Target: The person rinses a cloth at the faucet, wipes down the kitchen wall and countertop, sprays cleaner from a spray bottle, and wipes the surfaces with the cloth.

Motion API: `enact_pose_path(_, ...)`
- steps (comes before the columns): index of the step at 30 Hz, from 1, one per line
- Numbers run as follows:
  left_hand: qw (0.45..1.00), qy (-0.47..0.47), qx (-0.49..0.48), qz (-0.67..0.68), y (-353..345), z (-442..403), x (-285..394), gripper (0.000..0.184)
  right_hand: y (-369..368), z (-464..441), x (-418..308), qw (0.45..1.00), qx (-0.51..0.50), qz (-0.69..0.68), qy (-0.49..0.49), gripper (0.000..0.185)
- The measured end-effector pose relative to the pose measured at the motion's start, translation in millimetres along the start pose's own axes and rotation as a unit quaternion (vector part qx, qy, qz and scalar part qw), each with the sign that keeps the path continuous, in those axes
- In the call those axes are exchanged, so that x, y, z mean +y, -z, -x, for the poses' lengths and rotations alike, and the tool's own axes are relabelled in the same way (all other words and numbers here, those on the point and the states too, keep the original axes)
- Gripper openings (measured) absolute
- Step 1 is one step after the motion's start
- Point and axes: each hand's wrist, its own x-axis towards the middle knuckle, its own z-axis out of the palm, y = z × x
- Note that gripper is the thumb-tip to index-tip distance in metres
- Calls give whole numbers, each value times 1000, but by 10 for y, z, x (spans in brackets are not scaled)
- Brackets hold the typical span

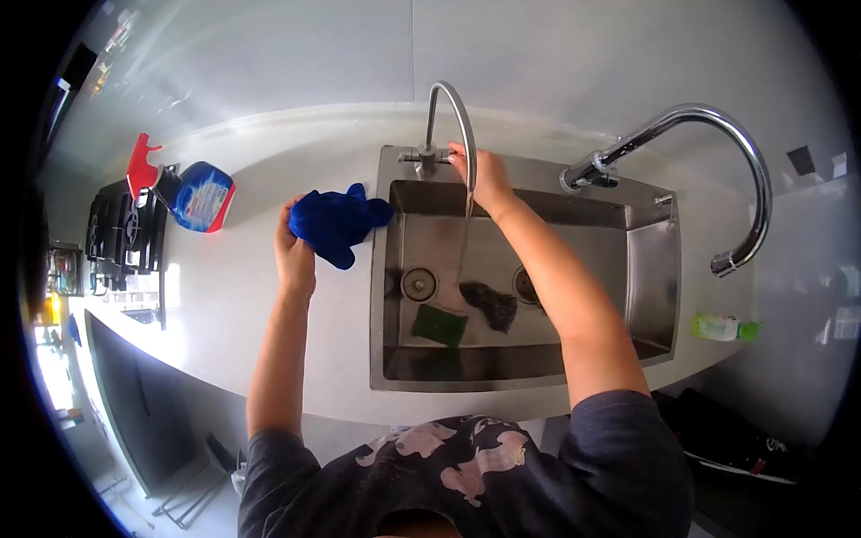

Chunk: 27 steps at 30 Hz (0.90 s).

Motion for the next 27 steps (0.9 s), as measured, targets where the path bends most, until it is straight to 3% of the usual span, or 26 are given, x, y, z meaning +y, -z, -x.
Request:
enact_pose_path(8, 999, -31, 27, -27, -144, 2, -96, 20, -61, -81, 89, 997, -37, -49, -48, 25)
enact_pose_path(11, 999, -14, 35, -39, -175, -10, -96, 21, -93, -109, 65, 996, 10, -87, 32, 30)
enact_pose_path(12, 998, -19, 38, -41, -178, -27, -91, 21, 3, -145, -174, 989, 61, 11, 132, 39)
enact_pose_path(14, 998, -7, 43, -34, -208, -19, -106, 21, 10, -203, -309, 961, 110, 109, 229, 49)
enact_pose_path(17, 999, -13, 49, -21, -266, -2, -170, 21, -111, -324, -355, 961, 42, 148, 228, 52)
enact_pose_path(19, 998, -9, 51, -22, -287, -5, -184, 21, -176, -355, -484, 982, -24, 149, 110, 51)
enact_pose_path(22, 998, -5, 53, -26, -295, -16, -192, 21, -269, -338, -408, 980, 35, 143, 133, 46)
enact_pose_path(23, 998, -12, 57, -26, -293, -34, -204, 21, -302, -380, -380, 992, 43, 79, 90, 46)
enact_pose_path(26, 997, -31, 67, -14, -223, -64, -175, 22, -333, -397, -464, 981, 75, 131, 123, 44)
enact_pose_path(27, 996, -45, 74, 1, -186, -77, -144, 23, -307, -406, -495, 991, 21, 121, 58, 44)
